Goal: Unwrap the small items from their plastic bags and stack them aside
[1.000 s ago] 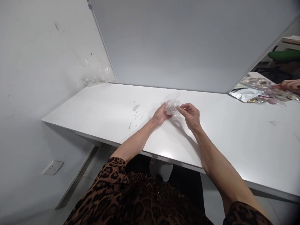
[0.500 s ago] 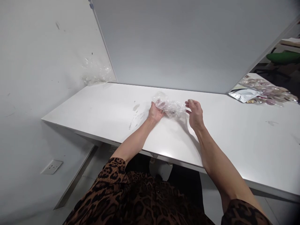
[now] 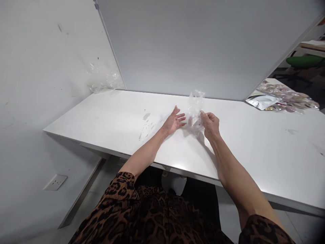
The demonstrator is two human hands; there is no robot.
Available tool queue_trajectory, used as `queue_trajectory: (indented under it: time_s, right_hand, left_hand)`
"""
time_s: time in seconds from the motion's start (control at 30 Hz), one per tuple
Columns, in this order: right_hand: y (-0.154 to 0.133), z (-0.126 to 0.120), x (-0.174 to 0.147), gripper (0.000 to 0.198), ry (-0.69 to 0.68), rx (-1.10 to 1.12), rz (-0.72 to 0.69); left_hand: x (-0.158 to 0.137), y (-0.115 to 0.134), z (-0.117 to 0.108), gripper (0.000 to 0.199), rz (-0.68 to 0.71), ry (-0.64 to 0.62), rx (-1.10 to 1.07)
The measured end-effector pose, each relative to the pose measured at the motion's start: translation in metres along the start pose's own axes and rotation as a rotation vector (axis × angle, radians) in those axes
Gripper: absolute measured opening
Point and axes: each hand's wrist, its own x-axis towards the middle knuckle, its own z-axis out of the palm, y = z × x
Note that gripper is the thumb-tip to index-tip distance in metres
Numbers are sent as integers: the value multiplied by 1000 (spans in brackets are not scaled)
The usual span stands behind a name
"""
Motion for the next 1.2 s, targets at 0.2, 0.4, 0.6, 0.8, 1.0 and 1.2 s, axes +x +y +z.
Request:
queue_trajectory:
  time_s: [0.2,0.4,0.6,0.8,1.0,1.2]
  right_hand:
    - [-5,7,-10,58,36,-146,-178]
    - [-24,13,-23,53,-73,-5,-139]
    - [-34,15,-31,42,-332,17,-101]
    - [-18,9,-18,62,38,-78,19]
    - [-9,14,-14,71,-42,83,225]
    - [0,1,1,65,342,33,-83]
  left_hand:
    - [-1,-16,0,56,-109,-288,275]
    - [-1,-25,6,55,-23,-2,274]
    - [0,-24,10,14,66,120,164]
    - [2,-21,9,11,36,181,108]
    - [2,-21,10,36,-41,110,-42]
    - [-7,-23,11,88,-26,-37,-118]
